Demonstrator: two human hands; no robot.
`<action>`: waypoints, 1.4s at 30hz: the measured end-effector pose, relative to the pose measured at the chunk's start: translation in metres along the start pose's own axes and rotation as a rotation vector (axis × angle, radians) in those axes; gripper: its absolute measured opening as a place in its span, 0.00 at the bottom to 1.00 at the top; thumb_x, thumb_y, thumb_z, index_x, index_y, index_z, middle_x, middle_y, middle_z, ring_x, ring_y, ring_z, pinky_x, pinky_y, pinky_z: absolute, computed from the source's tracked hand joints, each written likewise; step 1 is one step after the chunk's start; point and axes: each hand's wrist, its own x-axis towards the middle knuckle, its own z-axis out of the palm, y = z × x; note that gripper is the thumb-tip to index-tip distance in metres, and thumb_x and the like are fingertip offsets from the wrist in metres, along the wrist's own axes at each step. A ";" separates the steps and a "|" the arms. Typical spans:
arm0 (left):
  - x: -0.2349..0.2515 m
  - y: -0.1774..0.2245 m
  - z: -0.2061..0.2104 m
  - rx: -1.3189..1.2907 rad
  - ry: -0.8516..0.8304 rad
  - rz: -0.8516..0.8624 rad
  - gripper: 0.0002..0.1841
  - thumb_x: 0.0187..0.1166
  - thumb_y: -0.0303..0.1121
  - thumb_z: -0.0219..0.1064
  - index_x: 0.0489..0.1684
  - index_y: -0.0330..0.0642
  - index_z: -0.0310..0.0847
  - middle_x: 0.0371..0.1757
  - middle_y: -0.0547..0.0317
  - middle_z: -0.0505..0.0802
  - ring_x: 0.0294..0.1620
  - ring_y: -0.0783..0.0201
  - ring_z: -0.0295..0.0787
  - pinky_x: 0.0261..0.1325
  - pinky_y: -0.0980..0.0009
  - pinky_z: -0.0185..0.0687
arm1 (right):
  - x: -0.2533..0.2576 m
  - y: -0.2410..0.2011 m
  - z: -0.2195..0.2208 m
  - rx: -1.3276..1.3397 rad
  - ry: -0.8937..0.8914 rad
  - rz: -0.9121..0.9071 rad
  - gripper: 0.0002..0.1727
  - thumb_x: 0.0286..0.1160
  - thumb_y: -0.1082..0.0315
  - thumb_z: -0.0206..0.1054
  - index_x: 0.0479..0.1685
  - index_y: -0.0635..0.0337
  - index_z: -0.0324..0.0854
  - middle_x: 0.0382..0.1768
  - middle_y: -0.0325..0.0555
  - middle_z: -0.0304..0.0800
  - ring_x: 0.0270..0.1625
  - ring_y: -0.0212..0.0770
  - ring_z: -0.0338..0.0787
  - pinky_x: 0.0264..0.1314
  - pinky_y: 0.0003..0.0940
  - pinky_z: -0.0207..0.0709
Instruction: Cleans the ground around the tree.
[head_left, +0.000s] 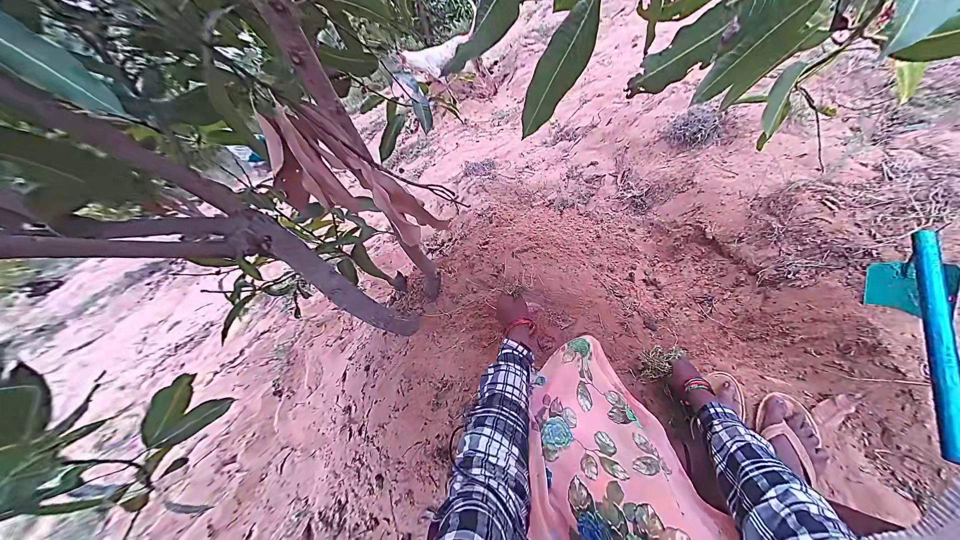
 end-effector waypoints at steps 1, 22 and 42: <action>0.011 -0.010 -0.004 -0.065 0.058 -0.035 0.22 0.88 0.38 0.63 0.67 0.25 0.79 0.65 0.28 0.88 0.72 0.37 0.85 0.76 0.41 0.75 | -0.003 -0.001 -0.002 0.001 -0.001 -0.001 0.32 0.72 0.62 0.77 0.74 0.72 0.78 0.80 0.74 0.70 0.81 0.69 0.75 0.81 0.63 0.71; 0.002 -0.019 0.038 0.202 -0.112 0.214 0.22 0.86 0.37 0.64 0.63 0.21 0.79 0.63 0.20 0.86 0.70 0.26 0.82 0.73 0.29 0.71 | -0.007 -0.010 -0.019 0.111 -0.013 0.093 0.31 0.74 0.61 0.76 0.75 0.67 0.78 0.78 0.73 0.74 0.79 0.74 0.76 0.75 0.73 0.71; -0.010 -0.011 0.045 0.264 -0.266 0.312 0.23 0.85 0.35 0.67 0.64 0.20 0.78 0.61 0.18 0.87 0.69 0.25 0.83 0.72 0.29 0.71 | -0.037 0.052 -0.148 1.012 0.691 0.342 0.35 0.70 0.67 0.80 0.75 0.76 0.73 0.67 0.73 0.84 0.72 0.66 0.84 0.77 0.63 0.73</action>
